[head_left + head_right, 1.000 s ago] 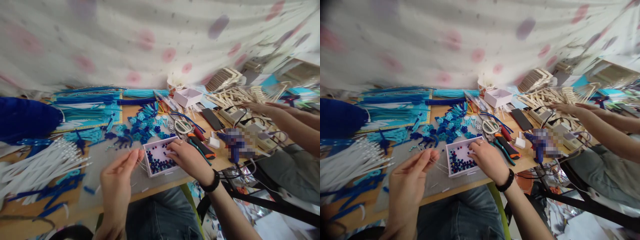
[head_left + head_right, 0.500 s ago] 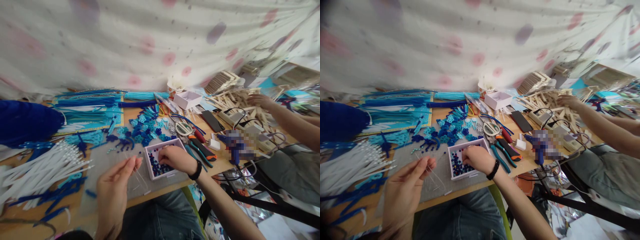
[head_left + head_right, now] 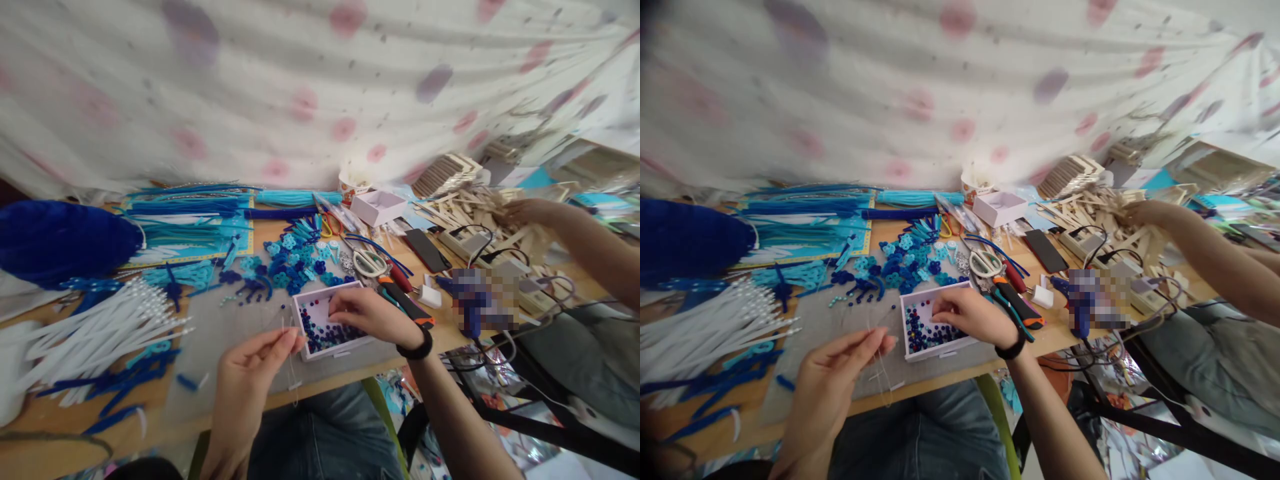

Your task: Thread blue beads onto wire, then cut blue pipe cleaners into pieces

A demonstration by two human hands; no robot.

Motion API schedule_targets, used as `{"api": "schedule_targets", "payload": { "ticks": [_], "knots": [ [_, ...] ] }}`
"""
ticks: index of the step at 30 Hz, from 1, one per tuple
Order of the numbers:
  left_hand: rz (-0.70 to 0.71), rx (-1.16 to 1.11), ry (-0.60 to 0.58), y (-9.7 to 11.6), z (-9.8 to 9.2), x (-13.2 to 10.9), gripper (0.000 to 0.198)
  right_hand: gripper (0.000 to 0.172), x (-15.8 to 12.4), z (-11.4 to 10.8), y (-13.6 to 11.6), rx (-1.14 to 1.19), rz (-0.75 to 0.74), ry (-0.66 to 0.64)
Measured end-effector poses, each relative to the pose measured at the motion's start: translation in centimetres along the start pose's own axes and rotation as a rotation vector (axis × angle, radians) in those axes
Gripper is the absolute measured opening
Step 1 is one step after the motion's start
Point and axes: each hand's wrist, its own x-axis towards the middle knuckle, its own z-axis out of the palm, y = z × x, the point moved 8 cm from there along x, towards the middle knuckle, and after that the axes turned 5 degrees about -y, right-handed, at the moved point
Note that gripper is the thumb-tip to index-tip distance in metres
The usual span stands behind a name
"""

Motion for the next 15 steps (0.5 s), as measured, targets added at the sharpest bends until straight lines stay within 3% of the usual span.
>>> {"api": "schedule_targets", "payload": {
  "ticks": [3,6,10,15],
  "knots": [
    [-0.012,0.048,-0.082,0.2,1.4,-0.9,0.015,0.018,-2.3,-1.3,-1.0,0.459,-0.15,0.245],
    [-0.034,0.068,-0.16,0.4,3.0,-1.9,0.015,0.021,-4.0,-1.2,-1.9,0.719,-0.278,0.372],
    [-0.036,0.06,-0.191,0.9,4.4,-3.1,0.011,0.017,-5.0,-0.9,-3.2,0.845,-0.431,0.421],
    [0.004,0.096,-0.224,1.8,5.5,-4.0,0.007,0.016,-5.3,-0.9,-3.5,0.894,-0.486,0.445]
  ]
}}
